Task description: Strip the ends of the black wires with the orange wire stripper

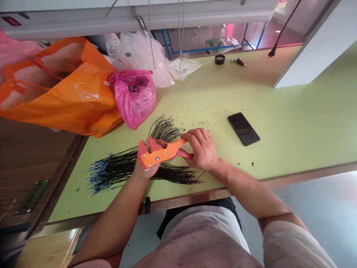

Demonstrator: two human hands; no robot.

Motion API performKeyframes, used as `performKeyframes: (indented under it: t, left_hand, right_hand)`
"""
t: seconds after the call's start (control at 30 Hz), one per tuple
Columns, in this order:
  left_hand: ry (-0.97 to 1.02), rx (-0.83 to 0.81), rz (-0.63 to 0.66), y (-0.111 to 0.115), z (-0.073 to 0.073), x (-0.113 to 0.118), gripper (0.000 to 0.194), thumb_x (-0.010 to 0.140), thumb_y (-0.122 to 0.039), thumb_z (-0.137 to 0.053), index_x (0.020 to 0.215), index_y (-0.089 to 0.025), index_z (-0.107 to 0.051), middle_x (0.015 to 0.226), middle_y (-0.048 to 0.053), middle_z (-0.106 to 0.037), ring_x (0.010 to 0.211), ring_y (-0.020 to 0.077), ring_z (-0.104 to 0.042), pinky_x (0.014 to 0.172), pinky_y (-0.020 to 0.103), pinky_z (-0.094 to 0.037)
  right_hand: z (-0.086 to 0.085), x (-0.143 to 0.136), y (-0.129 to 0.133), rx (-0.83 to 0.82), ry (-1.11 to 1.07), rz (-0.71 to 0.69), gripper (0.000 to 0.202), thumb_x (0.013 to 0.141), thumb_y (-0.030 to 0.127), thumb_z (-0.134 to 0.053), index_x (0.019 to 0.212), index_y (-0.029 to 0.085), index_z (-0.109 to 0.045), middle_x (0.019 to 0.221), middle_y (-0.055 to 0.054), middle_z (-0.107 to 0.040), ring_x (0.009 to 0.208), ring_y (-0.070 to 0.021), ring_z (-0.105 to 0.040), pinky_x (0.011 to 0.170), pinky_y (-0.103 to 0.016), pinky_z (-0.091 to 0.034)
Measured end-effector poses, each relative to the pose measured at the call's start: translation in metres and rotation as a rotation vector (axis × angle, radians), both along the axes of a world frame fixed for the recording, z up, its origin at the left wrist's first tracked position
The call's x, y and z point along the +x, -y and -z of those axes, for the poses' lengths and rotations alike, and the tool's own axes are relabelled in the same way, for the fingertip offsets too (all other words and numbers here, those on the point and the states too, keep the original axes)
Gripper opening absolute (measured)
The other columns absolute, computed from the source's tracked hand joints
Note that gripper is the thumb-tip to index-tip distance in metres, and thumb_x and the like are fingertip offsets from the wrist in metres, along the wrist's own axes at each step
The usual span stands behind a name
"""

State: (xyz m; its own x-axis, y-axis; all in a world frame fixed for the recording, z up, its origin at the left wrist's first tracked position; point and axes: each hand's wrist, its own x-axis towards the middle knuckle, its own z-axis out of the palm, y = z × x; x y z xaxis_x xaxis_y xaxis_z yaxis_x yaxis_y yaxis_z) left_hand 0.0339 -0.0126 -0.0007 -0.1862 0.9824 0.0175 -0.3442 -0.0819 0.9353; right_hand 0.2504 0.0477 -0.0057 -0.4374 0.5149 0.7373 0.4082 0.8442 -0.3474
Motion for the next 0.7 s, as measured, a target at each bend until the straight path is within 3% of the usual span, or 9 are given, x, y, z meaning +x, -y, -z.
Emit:
performKeyframes:
  t: [0.23,0.4,0.5,0.6,0.7]
  left_hand:
    - [-0.019,0.034,0.045,-0.0001,0.003,-0.0005,0.062,0.073,-0.08,-0.089,0.086,-0.021,-0.076,0.093,0.011,-0.077,0.095,0.0329,-0.079,0.091,0.052,-0.068]
    - [-0.039,0.03,0.112,0.0025,0.0,-0.0002,0.054,0.071,-0.068,-0.097,0.088,-0.021,-0.075,0.087,0.009,-0.078,0.083,0.0271,-0.078,0.081,0.045,-0.069]
    - [-0.025,0.022,0.124,0.0051,0.0,0.001,0.056,0.065,-0.065,-0.102,0.091,-0.024,-0.074,0.083,0.008,-0.078,0.087,0.0293,-0.078,0.079,0.045,-0.07]
    - [-0.022,0.003,0.107,0.0051,0.0017,0.0008,0.058,0.064,-0.067,-0.102,0.093,-0.024,-0.075,0.089,0.011,-0.08,0.096,0.0348,-0.08,0.081,0.048,-0.07]
    - [-0.051,0.002,0.073,0.0022,0.003,-0.0003,0.058,0.066,-0.07,-0.099,0.088,-0.022,-0.076,0.087,0.011,-0.078,0.09,0.0325,-0.079,0.081,0.046,-0.068]
  right_hand:
    - [0.0012,0.001,-0.0016,-0.011,0.041,0.041,0.039,0.11,0.057,-0.063,0.121,0.02,-0.068,0.104,-0.011,-0.072,0.094,-0.0258,-0.061,0.084,-0.042,-0.051]
    - [0.001,0.0041,-0.0042,0.045,0.082,0.048,0.038,0.112,0.057,-0.06,0.103,0.02,-0.068,0.081,-0.004,-0.067,0.074,-0.0189,-0.056,0.073,-0.036,-0.042]
    - [0.0039,0.0048,-0.0055,0.032,0.081,0.053,0.038,0.113,0.055,-0.06,0.095,0.022,-0.067,0.071,0.001,-0.064,0.065,-0.0157,-0.052,0.07,-0.034,-0.04]
    - [0.0047,0.0038,-0.006,0.033,0.071,0.057,0.04,0.112,0.06,-0.059,0.102,0.022,-0.069,0.08,-0.003,-0.068,0.073,-0.0187,-0.057,0.073,-0.036,-0.043]
    - [0.0024,0.0021,-0.0059,0.03,0.046,0.056,0.046,0.11,0.064,-0.059,0.119,0.02,-0.07,0.1,-0.01,-0.073,0.091,-0.0249,-0.063,0.082,-0.041,-0.049]
